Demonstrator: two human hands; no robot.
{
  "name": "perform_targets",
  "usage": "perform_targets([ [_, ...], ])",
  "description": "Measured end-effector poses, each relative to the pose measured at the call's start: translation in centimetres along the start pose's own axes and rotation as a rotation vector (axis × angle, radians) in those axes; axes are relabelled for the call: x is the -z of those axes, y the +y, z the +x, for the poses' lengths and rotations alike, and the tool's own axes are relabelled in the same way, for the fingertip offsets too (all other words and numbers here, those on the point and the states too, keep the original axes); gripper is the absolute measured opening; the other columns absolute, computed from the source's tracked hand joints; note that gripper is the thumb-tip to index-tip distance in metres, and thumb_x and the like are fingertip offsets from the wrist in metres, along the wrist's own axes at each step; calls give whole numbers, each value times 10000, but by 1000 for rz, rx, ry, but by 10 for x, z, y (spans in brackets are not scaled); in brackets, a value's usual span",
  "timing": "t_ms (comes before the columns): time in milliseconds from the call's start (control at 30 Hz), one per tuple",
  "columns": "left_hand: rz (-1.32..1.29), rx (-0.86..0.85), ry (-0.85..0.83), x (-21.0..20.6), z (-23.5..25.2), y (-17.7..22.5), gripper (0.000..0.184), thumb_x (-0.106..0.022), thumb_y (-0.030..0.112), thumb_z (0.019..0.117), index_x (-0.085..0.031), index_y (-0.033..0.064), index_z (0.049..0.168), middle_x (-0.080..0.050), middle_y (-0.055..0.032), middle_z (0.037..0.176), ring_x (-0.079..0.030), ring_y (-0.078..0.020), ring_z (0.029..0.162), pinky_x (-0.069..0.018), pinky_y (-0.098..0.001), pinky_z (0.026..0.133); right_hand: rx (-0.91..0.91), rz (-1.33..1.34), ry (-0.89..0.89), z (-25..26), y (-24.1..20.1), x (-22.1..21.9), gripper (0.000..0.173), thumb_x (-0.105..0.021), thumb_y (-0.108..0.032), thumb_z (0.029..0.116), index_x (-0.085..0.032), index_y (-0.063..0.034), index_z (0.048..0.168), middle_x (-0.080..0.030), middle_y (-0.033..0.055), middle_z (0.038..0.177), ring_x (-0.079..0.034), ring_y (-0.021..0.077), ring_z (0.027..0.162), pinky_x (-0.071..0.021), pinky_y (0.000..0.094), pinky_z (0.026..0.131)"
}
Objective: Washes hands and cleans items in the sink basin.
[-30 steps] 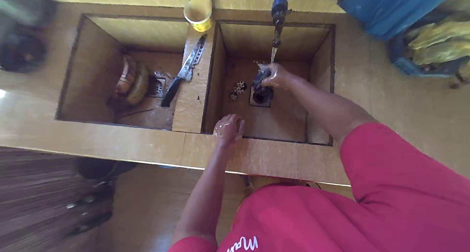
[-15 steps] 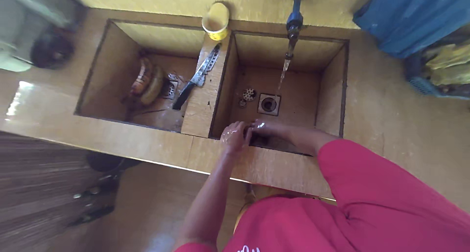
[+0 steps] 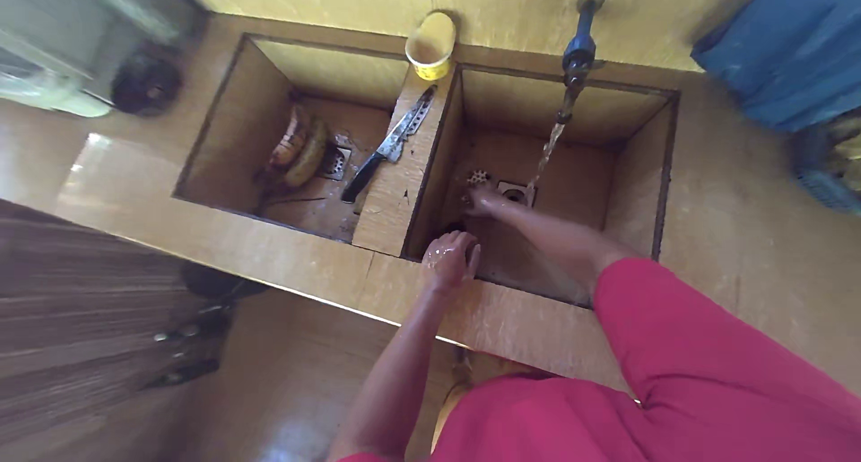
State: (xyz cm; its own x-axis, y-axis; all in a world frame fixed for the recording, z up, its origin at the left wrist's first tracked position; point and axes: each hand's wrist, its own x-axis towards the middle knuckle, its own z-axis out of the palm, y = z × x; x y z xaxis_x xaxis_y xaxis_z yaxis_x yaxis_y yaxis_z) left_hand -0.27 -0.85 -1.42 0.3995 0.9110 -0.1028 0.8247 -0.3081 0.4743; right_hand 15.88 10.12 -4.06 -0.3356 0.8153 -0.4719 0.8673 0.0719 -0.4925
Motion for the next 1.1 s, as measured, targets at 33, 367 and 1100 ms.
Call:
perform_targets([
  [33, 2, 0, 7, -1, 1, 0, 292, -580, 264, 1024, -729, 59, 1169, -724, -143, 1155, -682, -321, 1111, -522, -523, 981, 67, 0, 170, 34, 28, -19, 507, -710, -256, 955, -605, -81, 1419, -484, 246, 1527, -371, 496, 1451, -317, 720, 1138],
  [367, 10, 10, -40, 0, 1, 0, 312, -544, 286, 1038, -728, 74, 1173, -725, -123, 1152, -681, -298, 1107, -522, -498, 987, -44, 113, 148, 67, 88, -20, 415, -449, -355, 1097, -597, -156, 1430, -555, 158, 1484, -476, 382, 1412, -365, 658, 1152],
  [1100, 20, -25, 27, -5, 0, -4, 299, -572, 264, 1030, -710, 48, 1184, -721, -147, 1142, -686, -322, 1099, -529, -526, 973, -464, 259, 114, 30, 111, -15, 538, -646, -228, 979, -519, 5, 1447, -557, 296, 1416, -536, 466, 1324, -432, 683, 1065],
])
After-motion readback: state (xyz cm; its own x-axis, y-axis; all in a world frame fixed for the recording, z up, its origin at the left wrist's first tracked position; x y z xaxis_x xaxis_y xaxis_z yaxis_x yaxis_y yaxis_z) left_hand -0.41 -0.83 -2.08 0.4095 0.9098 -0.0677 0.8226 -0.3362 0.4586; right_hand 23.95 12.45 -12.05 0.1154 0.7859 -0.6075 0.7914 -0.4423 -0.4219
